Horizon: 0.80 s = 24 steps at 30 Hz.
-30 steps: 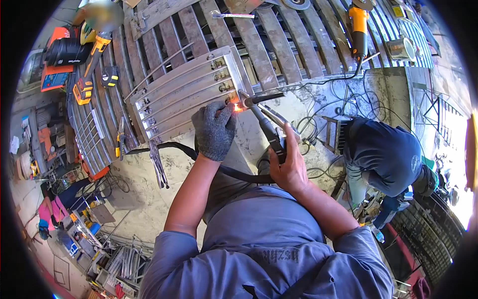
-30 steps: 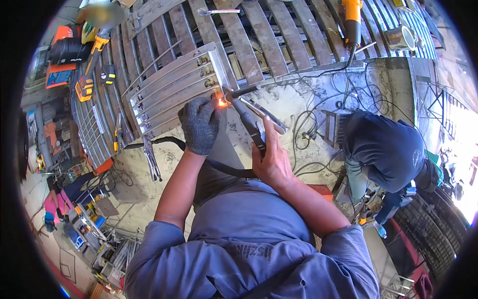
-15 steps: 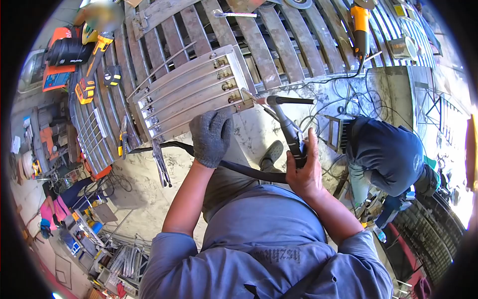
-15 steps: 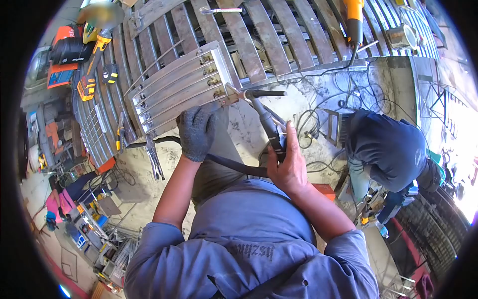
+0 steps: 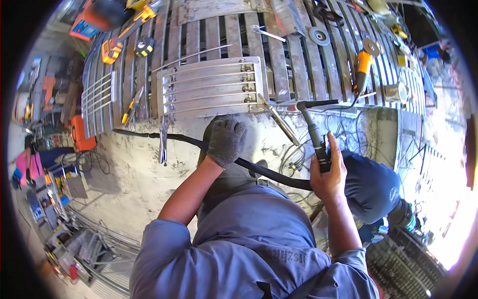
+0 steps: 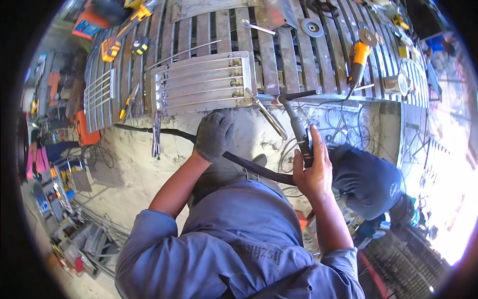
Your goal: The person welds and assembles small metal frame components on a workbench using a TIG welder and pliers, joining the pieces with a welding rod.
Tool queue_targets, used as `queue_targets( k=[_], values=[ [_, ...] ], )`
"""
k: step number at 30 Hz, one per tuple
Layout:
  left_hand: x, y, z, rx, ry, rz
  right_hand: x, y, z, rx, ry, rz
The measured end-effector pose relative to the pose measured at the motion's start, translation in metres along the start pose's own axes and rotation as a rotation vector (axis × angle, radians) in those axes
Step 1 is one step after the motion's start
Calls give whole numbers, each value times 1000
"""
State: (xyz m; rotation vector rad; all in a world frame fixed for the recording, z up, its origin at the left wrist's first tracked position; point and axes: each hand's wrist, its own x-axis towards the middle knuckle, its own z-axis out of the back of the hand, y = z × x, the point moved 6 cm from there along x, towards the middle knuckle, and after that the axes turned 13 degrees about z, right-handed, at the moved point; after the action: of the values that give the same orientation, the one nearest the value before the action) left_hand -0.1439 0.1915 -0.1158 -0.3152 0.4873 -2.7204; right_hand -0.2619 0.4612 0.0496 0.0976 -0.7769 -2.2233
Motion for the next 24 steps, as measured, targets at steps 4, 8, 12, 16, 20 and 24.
queue_targets(
  k=[4,8,12,16,20,24],
  values=[
    [-42,0,18,-30,20,72,22,19,12,-12,91,223],
    [-99,4,42,-187,17,166,36,46,12,-50,190,353],
    [-164,18,67,-214,-19,301,39,71,9,-103,210,449],
    [-212,55,89,-285,-13,493,44,75,2,-136,212,417],
    [-238,97,95,-296,-37,585,50,85,-11,-212,240,438],
    [-234,130,107,-328,-53,558,56,99,-38,-294,358,275]
  ],
)
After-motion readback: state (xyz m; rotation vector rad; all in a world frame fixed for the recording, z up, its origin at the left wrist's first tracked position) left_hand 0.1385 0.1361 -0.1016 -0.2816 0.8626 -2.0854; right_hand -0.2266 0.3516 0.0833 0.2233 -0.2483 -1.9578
